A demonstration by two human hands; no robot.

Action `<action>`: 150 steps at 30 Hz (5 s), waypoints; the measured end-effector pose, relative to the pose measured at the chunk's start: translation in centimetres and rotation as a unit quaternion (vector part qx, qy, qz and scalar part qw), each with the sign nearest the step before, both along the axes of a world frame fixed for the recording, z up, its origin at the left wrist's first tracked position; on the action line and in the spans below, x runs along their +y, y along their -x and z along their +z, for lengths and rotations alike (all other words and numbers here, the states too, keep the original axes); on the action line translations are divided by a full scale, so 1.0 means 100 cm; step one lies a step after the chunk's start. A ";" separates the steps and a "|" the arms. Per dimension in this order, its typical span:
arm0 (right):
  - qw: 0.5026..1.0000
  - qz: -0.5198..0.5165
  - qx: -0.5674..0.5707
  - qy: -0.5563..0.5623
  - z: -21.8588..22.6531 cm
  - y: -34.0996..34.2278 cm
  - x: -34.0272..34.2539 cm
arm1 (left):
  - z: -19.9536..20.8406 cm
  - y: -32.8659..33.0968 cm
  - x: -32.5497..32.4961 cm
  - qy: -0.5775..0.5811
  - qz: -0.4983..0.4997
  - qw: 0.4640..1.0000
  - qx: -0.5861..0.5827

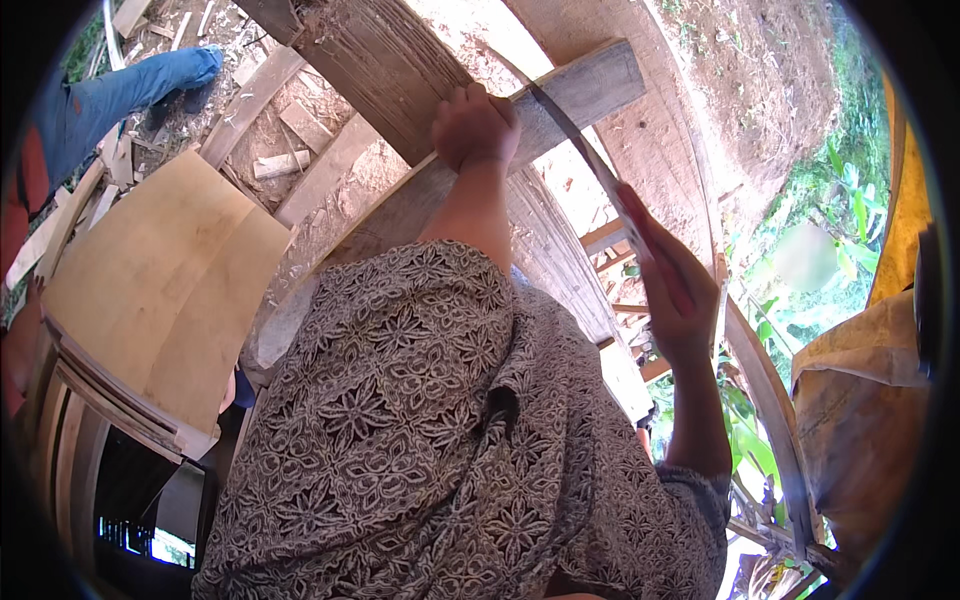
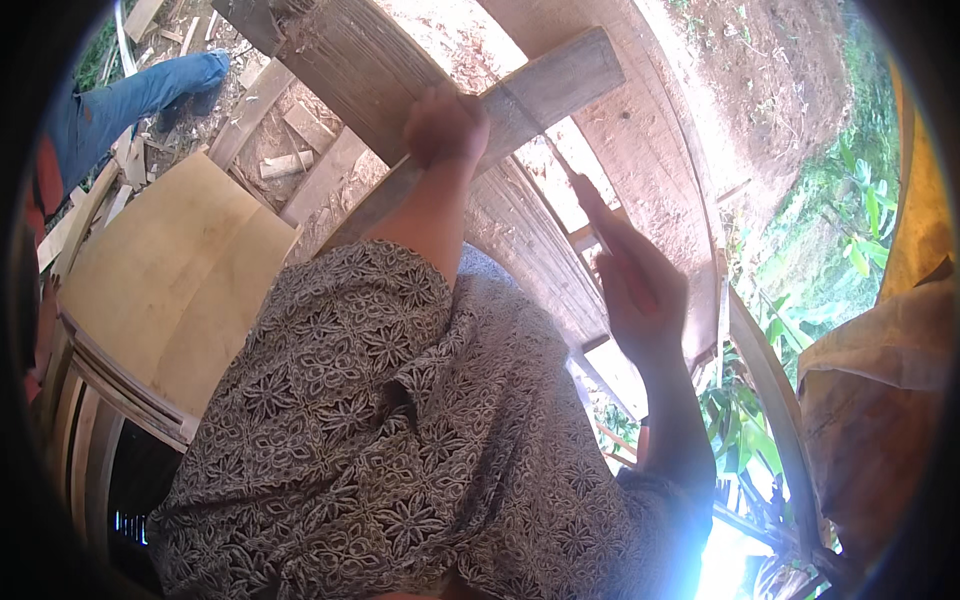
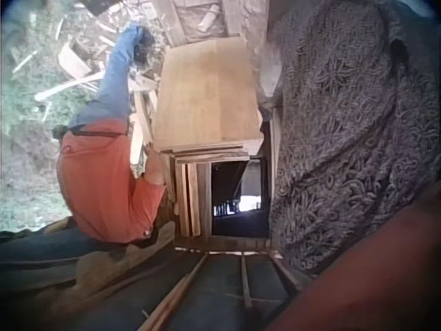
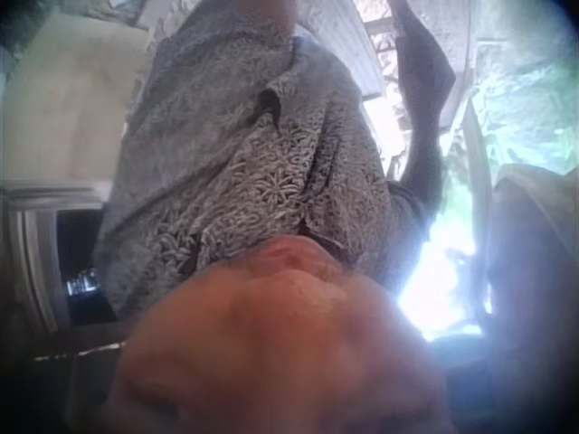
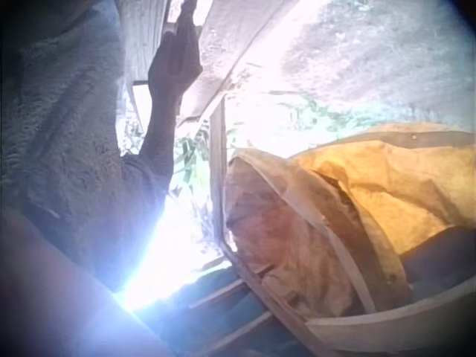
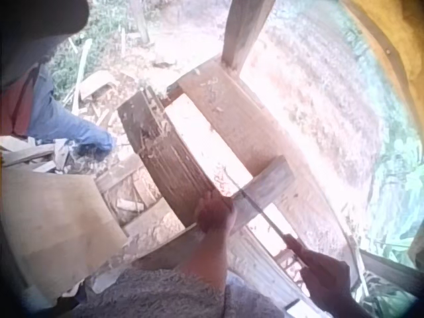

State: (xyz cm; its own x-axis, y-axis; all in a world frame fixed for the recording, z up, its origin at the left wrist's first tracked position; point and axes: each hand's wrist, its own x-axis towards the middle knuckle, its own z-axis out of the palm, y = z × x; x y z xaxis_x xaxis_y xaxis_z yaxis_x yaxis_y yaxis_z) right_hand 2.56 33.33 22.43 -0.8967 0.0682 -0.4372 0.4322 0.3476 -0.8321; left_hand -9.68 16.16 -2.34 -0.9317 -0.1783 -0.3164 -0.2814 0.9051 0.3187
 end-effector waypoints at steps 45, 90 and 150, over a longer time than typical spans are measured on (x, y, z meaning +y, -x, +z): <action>0.998 -0.026 0.038 0.049 -0.074 0.021 -0.012 | -0.011 -0.002 0.003 -0.008 0.002 1.000 0.019; 0.998 -0.023 0.050 -0.039 -0.097 0.047 -0.027 | 0.004 0.001 0.006 0.005 -0.010 1.000 -0.013; 0.978 0.092 0.185 -0.026 -0.065 -0.089 0.054 | -0.016 -0.014 0.007 0.019 0.012 0.997 0.079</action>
